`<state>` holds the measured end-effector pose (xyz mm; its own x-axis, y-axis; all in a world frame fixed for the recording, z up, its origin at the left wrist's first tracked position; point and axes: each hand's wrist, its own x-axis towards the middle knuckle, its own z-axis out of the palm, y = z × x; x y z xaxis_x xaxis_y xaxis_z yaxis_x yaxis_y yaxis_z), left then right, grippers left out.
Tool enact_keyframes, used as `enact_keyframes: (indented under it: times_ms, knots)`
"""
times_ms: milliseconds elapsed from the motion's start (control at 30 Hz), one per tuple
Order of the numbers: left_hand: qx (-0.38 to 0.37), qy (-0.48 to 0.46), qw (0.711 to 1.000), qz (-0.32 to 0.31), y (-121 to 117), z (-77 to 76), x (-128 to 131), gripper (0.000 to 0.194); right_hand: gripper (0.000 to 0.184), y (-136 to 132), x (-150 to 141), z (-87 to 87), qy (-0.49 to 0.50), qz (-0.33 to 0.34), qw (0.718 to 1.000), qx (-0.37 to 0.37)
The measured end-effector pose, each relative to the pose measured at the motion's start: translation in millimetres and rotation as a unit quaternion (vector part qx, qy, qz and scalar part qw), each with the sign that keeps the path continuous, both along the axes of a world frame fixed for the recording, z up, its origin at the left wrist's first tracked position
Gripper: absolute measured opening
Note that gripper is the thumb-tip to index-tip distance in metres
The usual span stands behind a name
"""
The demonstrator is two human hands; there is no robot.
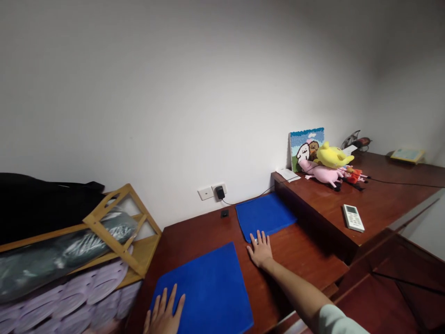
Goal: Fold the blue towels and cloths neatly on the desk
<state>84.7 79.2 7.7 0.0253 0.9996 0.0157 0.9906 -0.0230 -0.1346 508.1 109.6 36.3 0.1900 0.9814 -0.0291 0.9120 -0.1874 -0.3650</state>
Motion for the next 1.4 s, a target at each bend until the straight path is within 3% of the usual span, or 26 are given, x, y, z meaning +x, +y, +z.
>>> enact_keyframes:
  times_ms: [167,367,500,600,700,800,1033,1267,1333,1400]
  knots:
    - [-0.013,0.067,0.998,-0.016,-5.7,2.7,-30.8,0.061,0.069,-29.3,-36.7,-11.2,-0.007,0.006,1.000,0.003]
    - [-0.007,0.040,0.999,0.011,-10.8,11.3,-30.0,0.063,0.069,-63.2,-46.3,-4.8,-0.006,0.037,0.999,0.008]
    - [0.010,0.009,1.000,0.028,-11.5,10.9,-26.2,0.066,0.060,-56.8,3.3,20.9,0.012,0.058,0.995,0.074]
    - [0.025,-0.001,0.999,0.025,-11.7,8.9,-27.1,0.067,0.057,-45.2,61.7,29.2,-0.025,-0.017,0.998,0.057]
    - [0.036,-0.012,0.999,0.028,-11.5,7.2,-28.6,0.067,0.058,-41.8,104.9,16.1,-0.044,-0.088,0.995,-0.013]
    - [0.034,-0.011,0.999,0.021,-11.0,7.0,-28.3,0.066,0.059,-45.7,119.2,-3.8,-0.065,-0.089,0.994,-0.019]
    - [0.032,-0.048,0.997,0.047,-11.2,7.6,-22.7,0.073,0.060,-74.4,116.2,-17.6,-0.082,-0.080,0.993,-0.032]
    - [0.054,-0.119,0.991,0.039,-11.3,7.2,-20.4,0.073,0.061,-110.3,108.6,-2.4,-0.088,-0.092,0.991,-0.043]
    - [0.079,-0.156,0.984,0.023,-13.3,9.2,-20.8,0.072,0.060,-119.9,88.0,6.4,-0.071,-0.077,0.995,0.002]
    - [0.118,-0.189,0.975,-0.007,-19.5,11.9,-22.7,0.069,0.055,-135.3,54.5,14.0,-0.032,0.015,0.996,0.086]
